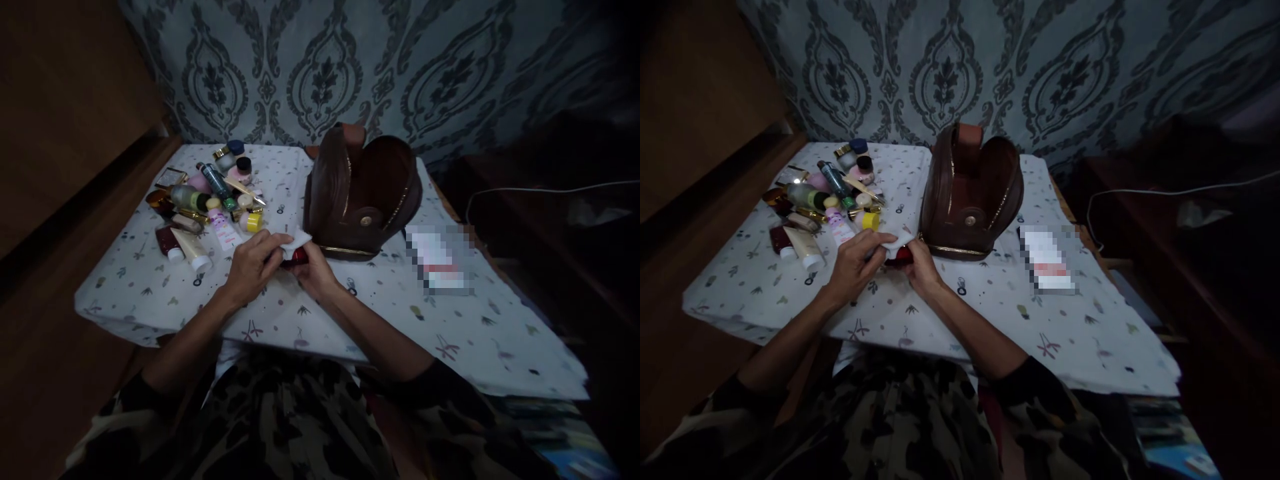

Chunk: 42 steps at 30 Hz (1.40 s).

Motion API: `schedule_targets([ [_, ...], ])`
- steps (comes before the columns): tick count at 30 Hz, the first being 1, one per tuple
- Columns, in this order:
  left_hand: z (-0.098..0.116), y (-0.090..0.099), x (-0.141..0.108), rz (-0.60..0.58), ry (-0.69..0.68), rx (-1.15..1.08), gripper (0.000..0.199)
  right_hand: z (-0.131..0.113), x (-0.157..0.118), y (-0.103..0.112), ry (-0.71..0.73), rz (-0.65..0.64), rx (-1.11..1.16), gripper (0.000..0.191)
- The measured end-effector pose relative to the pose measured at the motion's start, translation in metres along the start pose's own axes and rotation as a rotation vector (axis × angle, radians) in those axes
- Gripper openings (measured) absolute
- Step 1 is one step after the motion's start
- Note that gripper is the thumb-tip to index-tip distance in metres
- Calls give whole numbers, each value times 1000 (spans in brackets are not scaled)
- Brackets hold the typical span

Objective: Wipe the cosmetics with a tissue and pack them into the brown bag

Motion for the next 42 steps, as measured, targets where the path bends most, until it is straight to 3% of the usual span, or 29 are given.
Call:
schedule_targets([
  [5,-5,-3,-4,47,-88,-85,21,0,-1,-1,-29,42,40,38],
  [13,0,0,-11,-38,-95,-195,23,-6,-3,-3,-48,-2,94,43],
  [17,5,-2,-14,-45,-90,-185,6,-5,-3,-1,-43,17,99,41],
  [23,1,-7,-22,-10,-30,-98,5,-7,-5,1,-82,-14,163,36],
  [25,-3,-5,-23,8,15,-119,15,-8,-5,1,-85,-48,193,36],
  [29,-12,3,-20,153,110,-198,33,-7,-4,3,-104,-125,182,37],
  [34,-14,9,-11,177,207,-266,19,-6,-5,3,-182,-164,197,38],
  [38,-8,6,-10,192,104,-219,11,-6,-5,1,-183,-142,238,32],
  [42,-3,2,-15,76,1,-181,8,-7,-2,4,-161,-81,333,27],
])
Point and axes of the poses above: each hand's wrist, its own x-axis towards the middle knuckle, its own y-axis out of the back of the hand, z = x × y, the point moved 1 cm from there along x, towards the middle knuckle, and after that the axes turned 15 degrees about -x, right-handed, at the moved point
